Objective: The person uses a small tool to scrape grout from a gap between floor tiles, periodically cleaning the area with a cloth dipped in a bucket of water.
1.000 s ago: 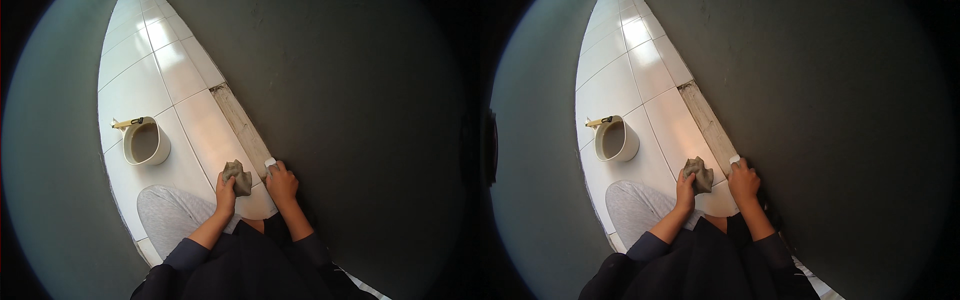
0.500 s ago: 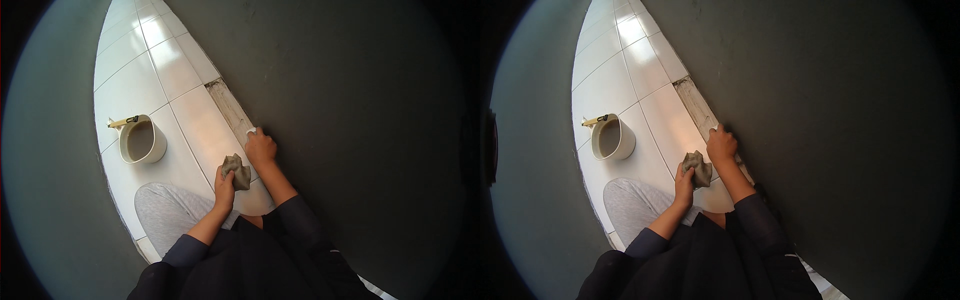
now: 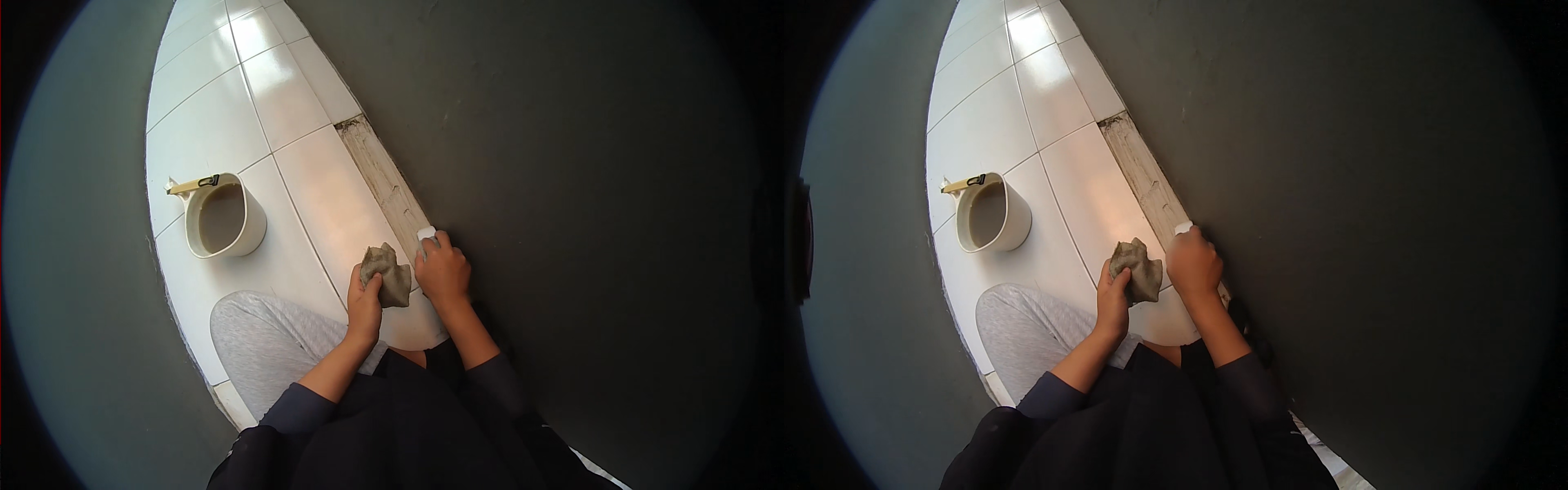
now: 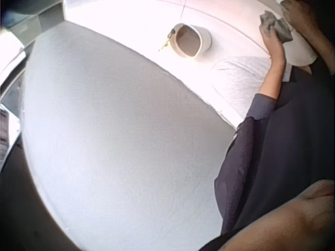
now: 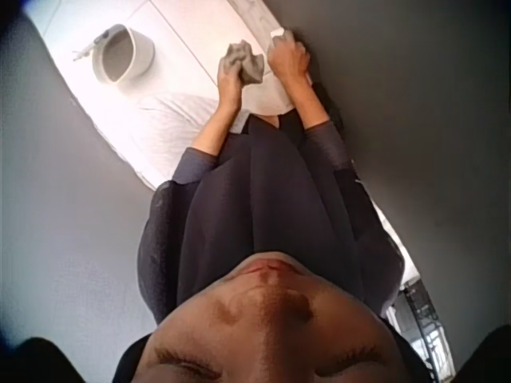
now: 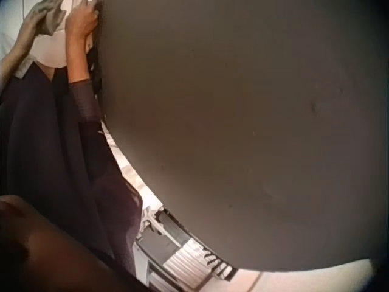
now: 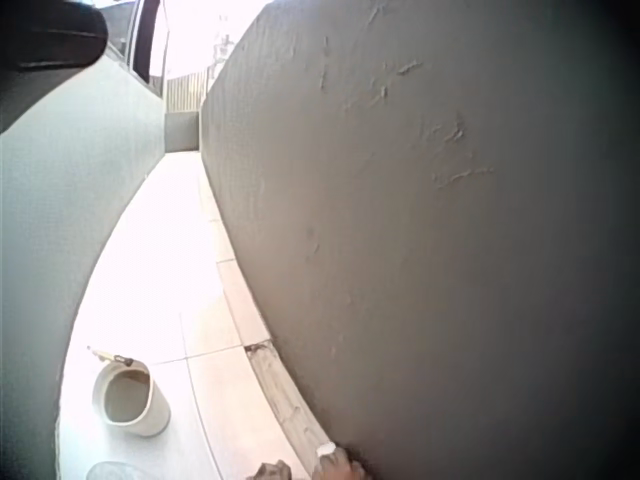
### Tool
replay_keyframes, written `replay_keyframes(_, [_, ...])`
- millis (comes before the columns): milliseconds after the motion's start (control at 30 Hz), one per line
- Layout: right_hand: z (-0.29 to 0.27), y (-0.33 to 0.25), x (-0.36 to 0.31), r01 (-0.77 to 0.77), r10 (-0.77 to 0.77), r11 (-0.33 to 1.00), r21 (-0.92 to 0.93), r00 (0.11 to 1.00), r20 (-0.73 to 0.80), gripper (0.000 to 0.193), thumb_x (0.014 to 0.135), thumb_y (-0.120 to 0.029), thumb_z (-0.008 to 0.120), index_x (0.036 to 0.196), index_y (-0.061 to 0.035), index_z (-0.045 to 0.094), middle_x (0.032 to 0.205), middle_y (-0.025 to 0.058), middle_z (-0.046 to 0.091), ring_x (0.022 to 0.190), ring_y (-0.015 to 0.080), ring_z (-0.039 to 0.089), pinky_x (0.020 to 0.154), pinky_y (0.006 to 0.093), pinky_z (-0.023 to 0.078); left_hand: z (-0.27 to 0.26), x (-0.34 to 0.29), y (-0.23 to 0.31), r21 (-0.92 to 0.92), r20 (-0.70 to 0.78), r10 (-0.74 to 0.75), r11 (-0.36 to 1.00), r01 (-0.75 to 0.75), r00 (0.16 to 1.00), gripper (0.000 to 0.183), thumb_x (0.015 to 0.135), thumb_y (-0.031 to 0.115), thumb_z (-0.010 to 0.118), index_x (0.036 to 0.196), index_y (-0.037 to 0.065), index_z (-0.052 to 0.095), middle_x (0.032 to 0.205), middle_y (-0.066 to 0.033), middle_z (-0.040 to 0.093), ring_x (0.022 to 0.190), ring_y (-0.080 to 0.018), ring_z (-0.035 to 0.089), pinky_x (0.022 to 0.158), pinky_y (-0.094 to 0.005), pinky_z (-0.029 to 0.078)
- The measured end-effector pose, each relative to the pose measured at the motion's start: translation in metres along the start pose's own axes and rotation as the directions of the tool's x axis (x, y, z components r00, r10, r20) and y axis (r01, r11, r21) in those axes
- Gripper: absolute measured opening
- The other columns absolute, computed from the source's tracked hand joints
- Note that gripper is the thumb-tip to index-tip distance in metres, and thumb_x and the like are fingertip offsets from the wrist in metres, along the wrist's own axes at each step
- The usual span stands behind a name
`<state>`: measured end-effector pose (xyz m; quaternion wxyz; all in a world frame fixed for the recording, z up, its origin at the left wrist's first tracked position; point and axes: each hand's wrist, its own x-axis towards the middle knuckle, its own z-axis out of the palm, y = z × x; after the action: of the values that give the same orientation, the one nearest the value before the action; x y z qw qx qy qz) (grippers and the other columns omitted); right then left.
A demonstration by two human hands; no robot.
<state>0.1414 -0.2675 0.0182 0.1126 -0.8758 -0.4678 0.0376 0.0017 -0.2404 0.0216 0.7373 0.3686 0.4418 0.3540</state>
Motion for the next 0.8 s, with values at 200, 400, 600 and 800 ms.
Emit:
replay_keyframes(200, [0.016, -0.018, 0.05, 0.05, -0.051, 0.999, -0.019, 0.998, -0.022, 0.02, 0.074, -0.02, 0.066, 0.089, -0.0079, 0.066, 0.103, 0.0091, 0.058, 0.073, 0.0326, 0.064, 0.064, 0.0409, 0.054, -0.006, 0.008, -0.007, 0.008, -0.006, 0.026, 1.0, -0.026, 1.0, 0.023, 0.091, 0.009, 0.045, 0.112, 0.0, 0.049, 0.104, -0.0076, 0.057, 0.096, -0.0141, 0.053, 0.088, -0.0256, 0.04])
replay_keyframes(400, [-0.011, 0.011, -0.023, 0.044, -0.044, 0.999, 0.002, 0.999, 0.018, 0.02, 0.072, -0.019, 0.067, 0.089, -0.0097, 0.065, 0.105, 0.0086, 0.056, 0.072, 0.0311, 0.063, 0.058, 0.0402, 0.055, -0.005, 0.007, 0.001, -0.033, -0.074, 0.017, 0.999, -0.02, 0.997, 0.022, 0.091, 0.009, 0.046, 0.111, 0.001, 0.049, 0.103, -0.0073, 0.058, 0.096, -0.0137, 0.053, 0.087, -0.0254, 0.04])
replay_keyframes(600, [-0.004, 0.013, -0.039, 0.051, -0.05, 0.999, 0.01, 0.998, -0.048, 0.022, 0.072, -0.018, 0.068, 0.093, -0.0116, 0.068, 0.109, 0.0072, 0.058, 0.072, 0.0308, 0.064, 0.063, 0.0398, 0.054, -0.002, 0.0, -0.002, -0.05, -0.02, 0.0, 0.999, -0.001, 1.0, 0.023, 0.091, 0.01, 0.046, 0.112, 0.0, 0.049, 0.103, -0.0074, 0.058, 0.095, -0.0139, 0.053, 0.087, -0.026, 0.04])
replay_keyframes(800, [0.015, -0.014, 0.037, 0.089, -0.089, 0.996, -0.01, 0.995, -0.051, 0.017, 0.075, -0.017, 0.061, 0.089, -0.0088, 0.067, 0.101, 0.0105, 0.057, 0.072, 0.0325, 0.064, 0.058, 0.0409, 0.055, -0.002, 0.004, -0.005, 0.015, -0.038, 0.031, 0.999, -0.03, 0.999, 0.024, 0.091, 0.009, 0.046, 0.113, 0.0, 0.049, 0.104, -0.0077, 0.058, 0.096, -0.0143, 0.054, 0.089, -0.0261, 0.04])
